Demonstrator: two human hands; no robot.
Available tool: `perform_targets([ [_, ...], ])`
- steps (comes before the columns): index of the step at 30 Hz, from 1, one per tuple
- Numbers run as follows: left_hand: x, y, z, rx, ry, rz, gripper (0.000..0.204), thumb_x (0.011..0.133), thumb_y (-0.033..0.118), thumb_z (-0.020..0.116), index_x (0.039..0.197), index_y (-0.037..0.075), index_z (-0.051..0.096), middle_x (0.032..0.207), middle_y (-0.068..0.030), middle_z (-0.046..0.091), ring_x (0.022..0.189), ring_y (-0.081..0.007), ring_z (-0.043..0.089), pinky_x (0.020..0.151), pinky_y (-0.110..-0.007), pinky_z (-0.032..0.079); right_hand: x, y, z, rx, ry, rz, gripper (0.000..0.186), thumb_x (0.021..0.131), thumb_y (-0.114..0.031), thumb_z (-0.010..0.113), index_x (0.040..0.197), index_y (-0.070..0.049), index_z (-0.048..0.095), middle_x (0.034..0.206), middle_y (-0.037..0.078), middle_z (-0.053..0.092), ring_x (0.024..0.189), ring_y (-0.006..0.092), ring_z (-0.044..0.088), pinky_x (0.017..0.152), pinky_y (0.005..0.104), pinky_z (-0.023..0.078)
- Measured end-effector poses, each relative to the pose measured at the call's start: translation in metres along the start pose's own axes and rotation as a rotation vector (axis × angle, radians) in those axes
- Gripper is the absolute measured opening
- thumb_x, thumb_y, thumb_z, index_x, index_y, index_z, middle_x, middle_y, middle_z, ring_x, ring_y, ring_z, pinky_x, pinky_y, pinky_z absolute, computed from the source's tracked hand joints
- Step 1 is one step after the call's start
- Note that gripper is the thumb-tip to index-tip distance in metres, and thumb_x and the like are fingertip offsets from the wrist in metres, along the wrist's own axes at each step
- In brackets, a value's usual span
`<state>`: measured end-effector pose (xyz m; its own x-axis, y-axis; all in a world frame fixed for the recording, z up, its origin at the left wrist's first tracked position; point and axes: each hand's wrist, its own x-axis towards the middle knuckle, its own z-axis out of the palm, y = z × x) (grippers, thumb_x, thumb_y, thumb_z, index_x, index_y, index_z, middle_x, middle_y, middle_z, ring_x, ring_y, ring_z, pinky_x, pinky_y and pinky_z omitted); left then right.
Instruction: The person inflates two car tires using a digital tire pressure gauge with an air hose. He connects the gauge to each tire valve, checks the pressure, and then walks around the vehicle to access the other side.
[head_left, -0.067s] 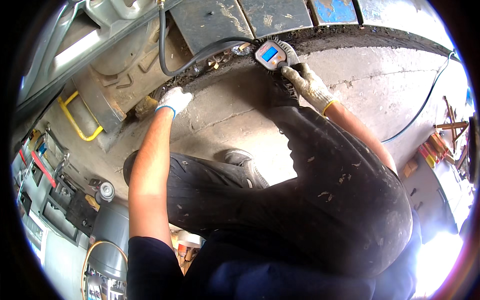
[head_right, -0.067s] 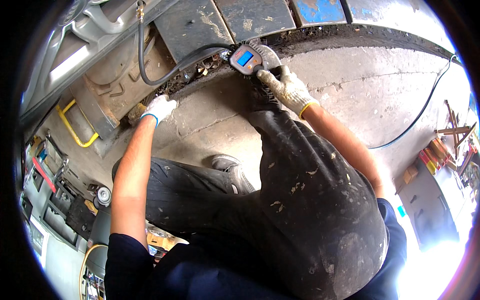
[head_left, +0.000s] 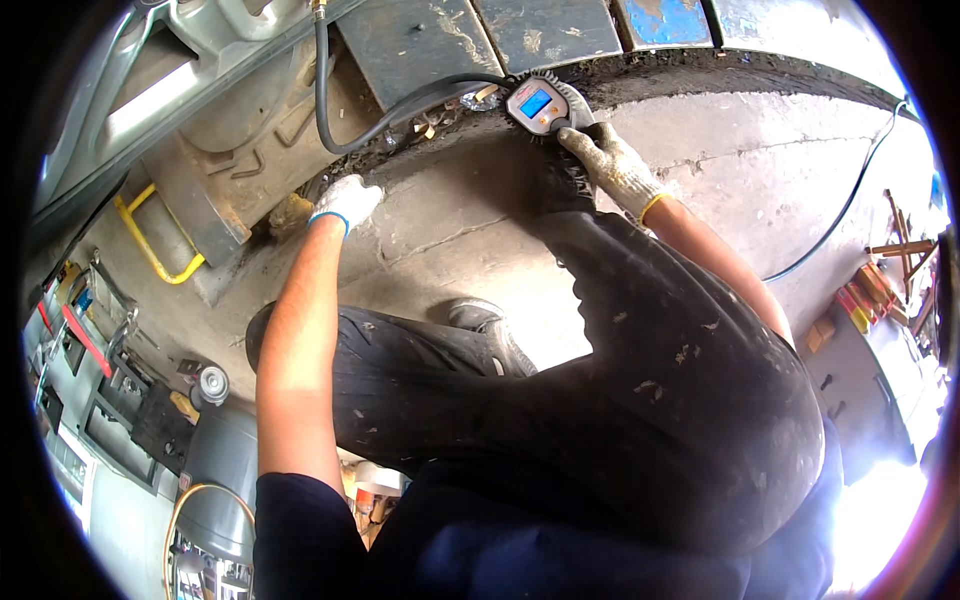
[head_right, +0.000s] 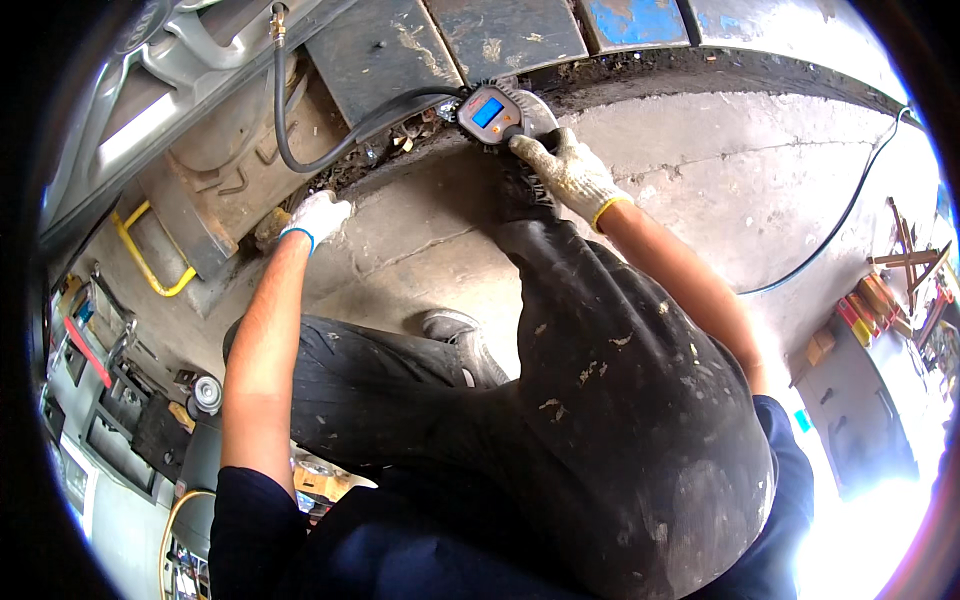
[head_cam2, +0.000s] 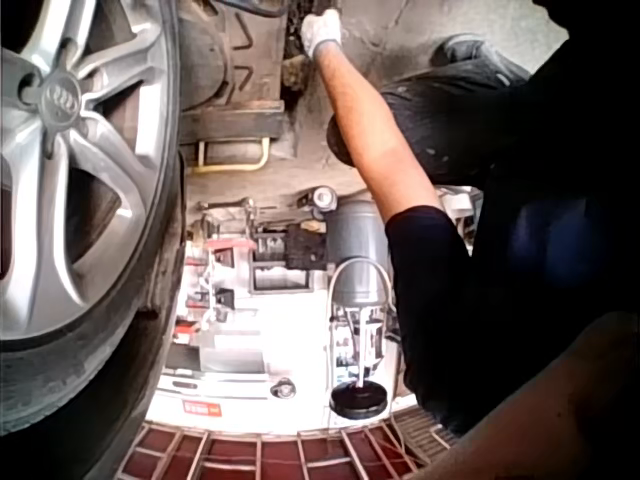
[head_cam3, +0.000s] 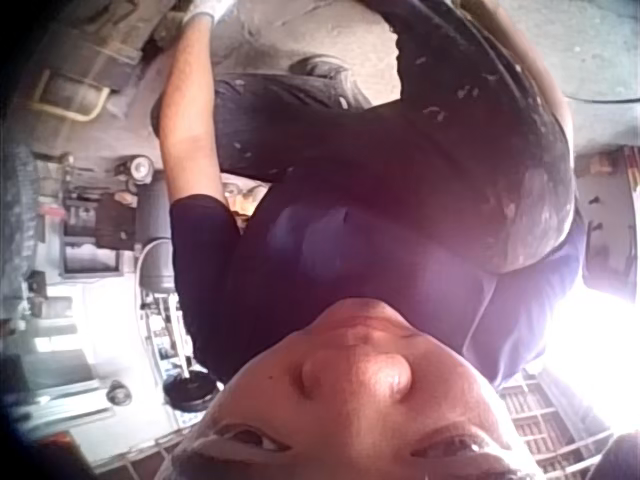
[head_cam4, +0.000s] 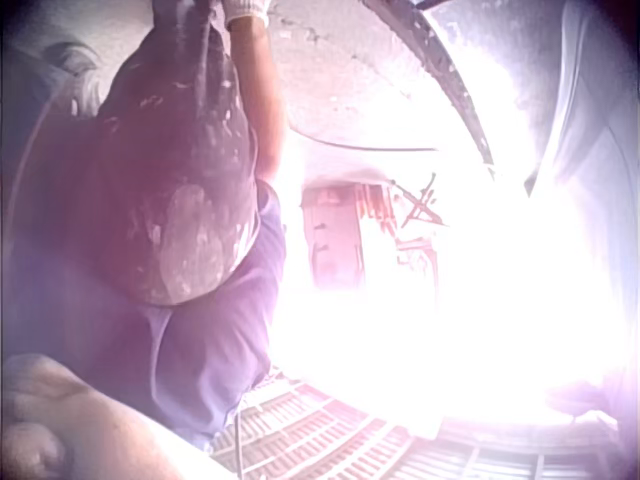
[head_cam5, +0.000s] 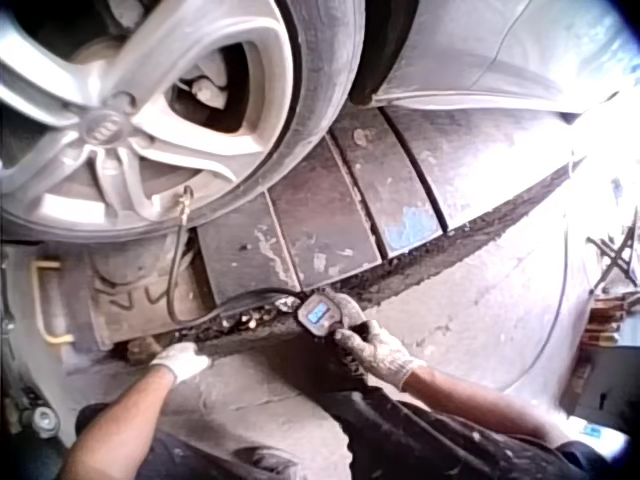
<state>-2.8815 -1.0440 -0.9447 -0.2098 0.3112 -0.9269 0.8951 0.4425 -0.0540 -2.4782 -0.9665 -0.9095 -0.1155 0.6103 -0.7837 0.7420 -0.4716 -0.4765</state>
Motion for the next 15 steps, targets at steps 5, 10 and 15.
perform_targets([
  [5,0.001,-0.001,0.003,-0.007,0.025,0.009,0.063,0.080,0.041,0.059,0.125,-0.003,0.060,0.134,-0.0267,0.055,0.125,-0.0371,0.054,0.105,-0.042,0.042,0.007,0.010,0.009,0.047,0.045,-0.105,0.088,0.083,-0.069,0.059,0.128,0.006,0.054,0.115,0.030,0.065,0.113,0.0424,0.061,0.097,0.0436,0.046],
  [10,0.001,-0.001,0.004,-0.028,0.049,0.023,0.063,0.080,0.042,0.060,0.124,-0.003,0.061,0.132,-0.0272,0.056,0.124,-0.0371,0.055,0.104,-0.043,0.043,0.010,0.011,0.011,-0.010,0.072,-0.092,0.087,0.084,-0.068,0.060,0.128,0.006,0.054,0.114,0.030,0.065,0.113,0.0420,0.062,0.096,0.0441,0.046],
  [15,0.035,-0.033,0.018,-0.330,0.148,-0.033,0.058,0.083,0.044,0.059,0.120,0.000,0.063,0.126,-0.0283,0.060,0.121,-0.0380,0.057,0.102,-0.043,0.044,0.003,-0.002,0.004,-0.026,0.034,-0.070,0.086,0.084,-0.067,0.061,0.129,0.006,0.053,0.113,0.030,0.066,0.112,0.0418,0.062,0.096,0.0441,0.046],
])
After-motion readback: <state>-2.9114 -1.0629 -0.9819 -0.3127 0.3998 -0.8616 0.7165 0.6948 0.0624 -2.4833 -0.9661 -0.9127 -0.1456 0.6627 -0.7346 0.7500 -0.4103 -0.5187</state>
